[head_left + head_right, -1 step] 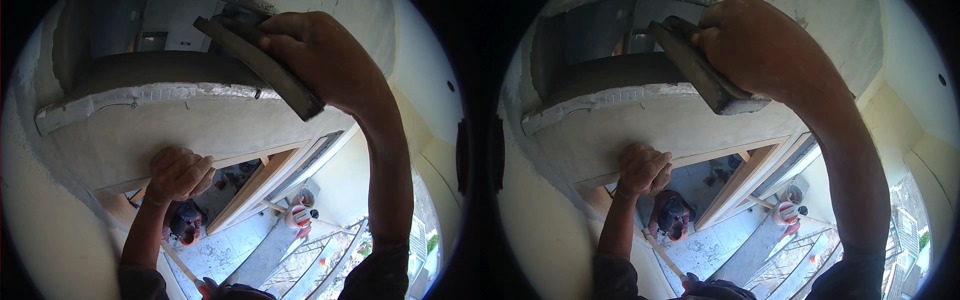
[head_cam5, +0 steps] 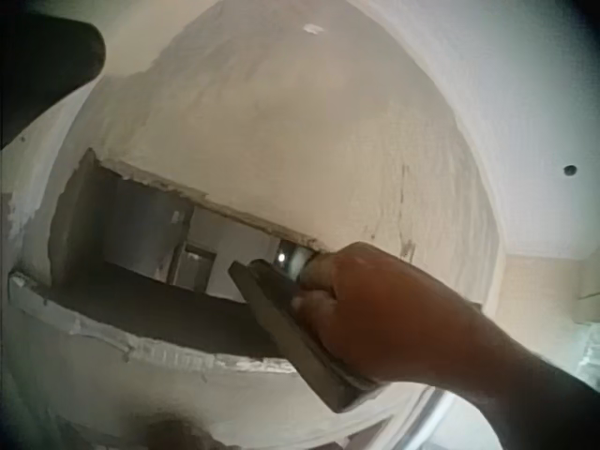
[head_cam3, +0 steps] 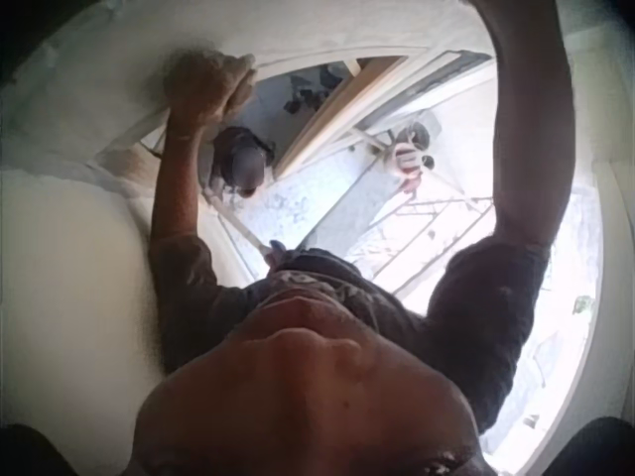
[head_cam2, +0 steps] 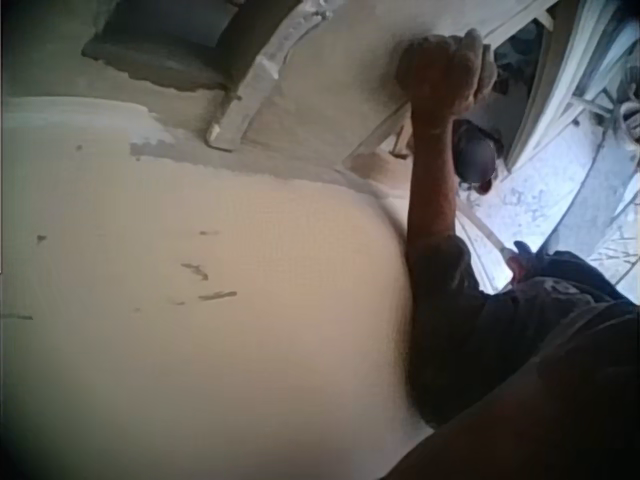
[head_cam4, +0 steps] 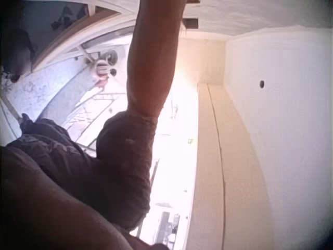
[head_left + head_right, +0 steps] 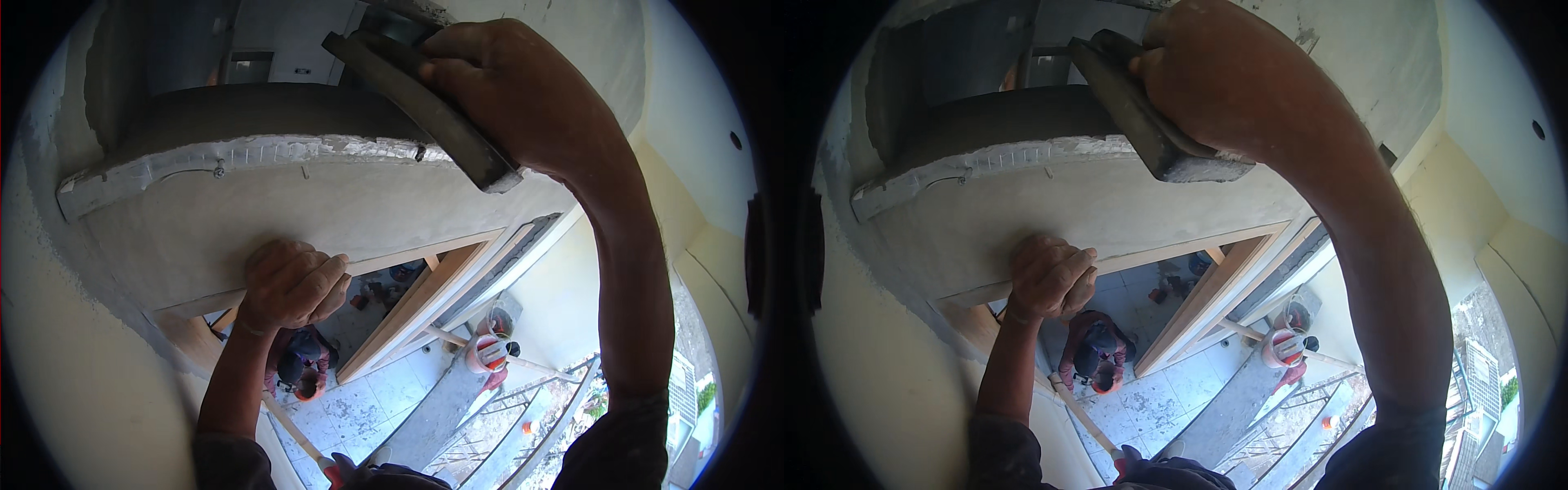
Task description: The person smooths the interior surfaces and edges of wall openings above a doorway using a float. The person then cleans tools using a brush and water from a bucket.
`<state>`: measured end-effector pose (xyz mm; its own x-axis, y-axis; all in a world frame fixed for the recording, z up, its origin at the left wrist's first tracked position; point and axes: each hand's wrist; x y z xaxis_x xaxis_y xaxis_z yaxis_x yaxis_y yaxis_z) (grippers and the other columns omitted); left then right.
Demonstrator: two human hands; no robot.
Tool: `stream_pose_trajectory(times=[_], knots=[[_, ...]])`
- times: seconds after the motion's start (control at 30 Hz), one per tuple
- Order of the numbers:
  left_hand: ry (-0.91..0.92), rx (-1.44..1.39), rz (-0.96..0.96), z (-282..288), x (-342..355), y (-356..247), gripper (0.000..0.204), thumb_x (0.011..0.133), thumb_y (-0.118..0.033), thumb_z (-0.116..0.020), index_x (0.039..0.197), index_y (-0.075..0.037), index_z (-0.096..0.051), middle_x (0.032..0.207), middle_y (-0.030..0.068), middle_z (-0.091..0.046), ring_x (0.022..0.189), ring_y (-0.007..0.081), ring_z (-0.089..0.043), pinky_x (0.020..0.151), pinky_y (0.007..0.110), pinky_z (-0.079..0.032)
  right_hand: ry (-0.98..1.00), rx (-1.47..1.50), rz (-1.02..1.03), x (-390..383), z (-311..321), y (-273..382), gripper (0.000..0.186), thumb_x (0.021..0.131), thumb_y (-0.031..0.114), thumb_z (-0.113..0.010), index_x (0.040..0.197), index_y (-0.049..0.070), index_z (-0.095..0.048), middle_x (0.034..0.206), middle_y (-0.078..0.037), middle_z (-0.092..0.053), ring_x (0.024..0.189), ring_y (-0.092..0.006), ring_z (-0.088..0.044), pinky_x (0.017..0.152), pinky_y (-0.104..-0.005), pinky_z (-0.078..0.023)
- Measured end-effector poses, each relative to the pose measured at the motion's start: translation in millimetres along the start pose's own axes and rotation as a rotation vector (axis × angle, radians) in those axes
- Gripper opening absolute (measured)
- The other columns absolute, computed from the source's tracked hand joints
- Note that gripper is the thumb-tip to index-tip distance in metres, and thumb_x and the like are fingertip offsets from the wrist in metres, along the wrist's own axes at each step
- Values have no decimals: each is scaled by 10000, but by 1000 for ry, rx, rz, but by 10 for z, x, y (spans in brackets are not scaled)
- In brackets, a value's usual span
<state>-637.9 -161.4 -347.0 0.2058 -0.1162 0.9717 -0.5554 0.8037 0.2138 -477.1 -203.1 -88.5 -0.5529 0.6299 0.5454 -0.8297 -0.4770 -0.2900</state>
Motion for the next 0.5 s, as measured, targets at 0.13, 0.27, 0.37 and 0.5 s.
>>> stream_pose_trajectory(times=[0.13, 0.27, 0.37, 0.5], knots=[[14, -26, 2, -4, -19, 10, 284, 763, -111, -685, 1042, -87, -639, 763, 15, -598, 652, 172, -596, 622, 316, -501, 28, -266, 246, 224, -169, -95, 241, 923, 186, -550, 968, 26, -724, 864, -138, -708, 733, -253, -693, 746, -355, -551], [-19, 21, -3, -28, 37, 26, 217, 740, -124, -705, 948, -103, -644, 653, -29, -583, 616, 119, -598, 607, 282, -515, 367, -876, 340, 432, -221, 183, 191, 905, 145, -576, 956, 42, -728, 911, -122, -712, 797, -255, -703, 791, -344, -571], [-26, 15, 0, -17, 20, 23, 244, 736, -104, -698, 974, -100, -641, 679, -24, -586, 619, 132, -592, 608, 288, -508, 415, -739, 186, 532, -310, 179, 184, 889, 139, -585, 917, 33, -733, 890, -145, -709, 816, -264, -704, 759, -358, -574], [-23, -20, 16, -8, -1, 28, 294, 708, -61, -695, 994, -98, -635, 711, -24, -599, 616, 140, -585, 601, 286, -493, 453, -622, 43, 774, -427, 193, 230, 934, 167, -525, 983, 58, -720, 941, -148, -704, 851, -251, -704, 789, -363, -573]])
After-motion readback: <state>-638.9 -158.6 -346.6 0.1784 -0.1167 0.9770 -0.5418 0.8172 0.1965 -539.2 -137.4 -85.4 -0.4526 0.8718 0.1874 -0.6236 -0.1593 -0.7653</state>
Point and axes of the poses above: each hand's wrist, its own x-axis towards the middle knuckle, its own z-axis out of the back of the hand, y = z × x
